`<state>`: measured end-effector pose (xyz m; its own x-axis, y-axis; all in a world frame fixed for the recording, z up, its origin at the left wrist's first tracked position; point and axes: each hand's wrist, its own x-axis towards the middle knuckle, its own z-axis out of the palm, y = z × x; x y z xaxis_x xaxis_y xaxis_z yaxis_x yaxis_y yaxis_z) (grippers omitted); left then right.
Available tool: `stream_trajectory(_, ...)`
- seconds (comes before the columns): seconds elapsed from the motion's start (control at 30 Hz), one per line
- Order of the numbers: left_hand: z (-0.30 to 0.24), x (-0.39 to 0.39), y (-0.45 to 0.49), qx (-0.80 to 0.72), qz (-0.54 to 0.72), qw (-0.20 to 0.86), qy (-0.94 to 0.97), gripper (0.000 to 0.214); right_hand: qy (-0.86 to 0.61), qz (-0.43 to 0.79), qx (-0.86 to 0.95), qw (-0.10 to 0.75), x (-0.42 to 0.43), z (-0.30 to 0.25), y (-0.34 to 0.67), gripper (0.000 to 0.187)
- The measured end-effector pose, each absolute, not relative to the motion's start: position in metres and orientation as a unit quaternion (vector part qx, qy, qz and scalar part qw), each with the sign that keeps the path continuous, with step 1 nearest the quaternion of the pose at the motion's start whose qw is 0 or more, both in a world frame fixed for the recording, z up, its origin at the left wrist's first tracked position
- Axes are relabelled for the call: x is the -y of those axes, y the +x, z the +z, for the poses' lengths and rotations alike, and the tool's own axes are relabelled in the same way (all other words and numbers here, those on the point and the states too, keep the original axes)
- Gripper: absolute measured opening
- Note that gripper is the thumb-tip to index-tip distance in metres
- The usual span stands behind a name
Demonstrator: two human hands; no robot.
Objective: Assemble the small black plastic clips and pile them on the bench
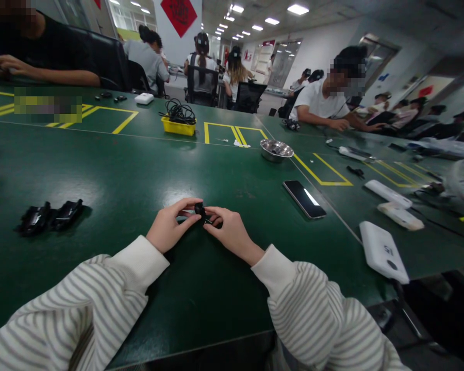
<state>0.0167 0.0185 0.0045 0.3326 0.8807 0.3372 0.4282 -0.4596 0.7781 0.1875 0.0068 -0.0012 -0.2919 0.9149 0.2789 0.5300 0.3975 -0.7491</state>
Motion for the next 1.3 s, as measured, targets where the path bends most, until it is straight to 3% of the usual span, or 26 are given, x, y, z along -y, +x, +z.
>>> stream_trajectory(0.23,0.007,-0.018,0.016,-0.435,0.358,0.208,0.8,0.032,-0.469,0.269,0.762,0.357,-0.007,-0.001,0.188,0.041)
stream_trajectory(0.53,0.005,-0.02,0.015,-0.413,0.329,0.185,0.829,0.032,-0.467,0.242,0.772,0.358,-0.008,-0.003,0.189,0.037)
stream_trajectory(0.73,0.01,-0.015,0.01,-0.438,0.362,0.167,0.806,0.031,-0.48,0.202,0.793,0.316,-0.008,0.004,0.196,0.022)
stream_trajectory(0.87,0.016,-0.008,-0.001,-0.436,0.365,0.197,0.799,0.03,-0.478,0.184,0.805,0.3,-0.01,0.002,0.197,0.015)
stream_trajectory(1.0,0.015,-0.001,-0.012,-0.371,0.28,0.253,0.849,0.023,-0.466,0.138,0.825,0.287,-0.012,0.002,0.198,0.011)
stream_trajectory(1.17,0.01,0.002,-0.01,-0.373,0.189,0.214,0.883,0.02,-0.449,0.097,0.873,0.165,-0.014,0.018,0.203,0.008)
stream_trajectory(1.3,0.01,0.001,-0.007,-0.372,0.178,0.176,0.894,0.033,-0.471,0.125,0.868,0.093,-0.012,0.029,0.209,0.008)
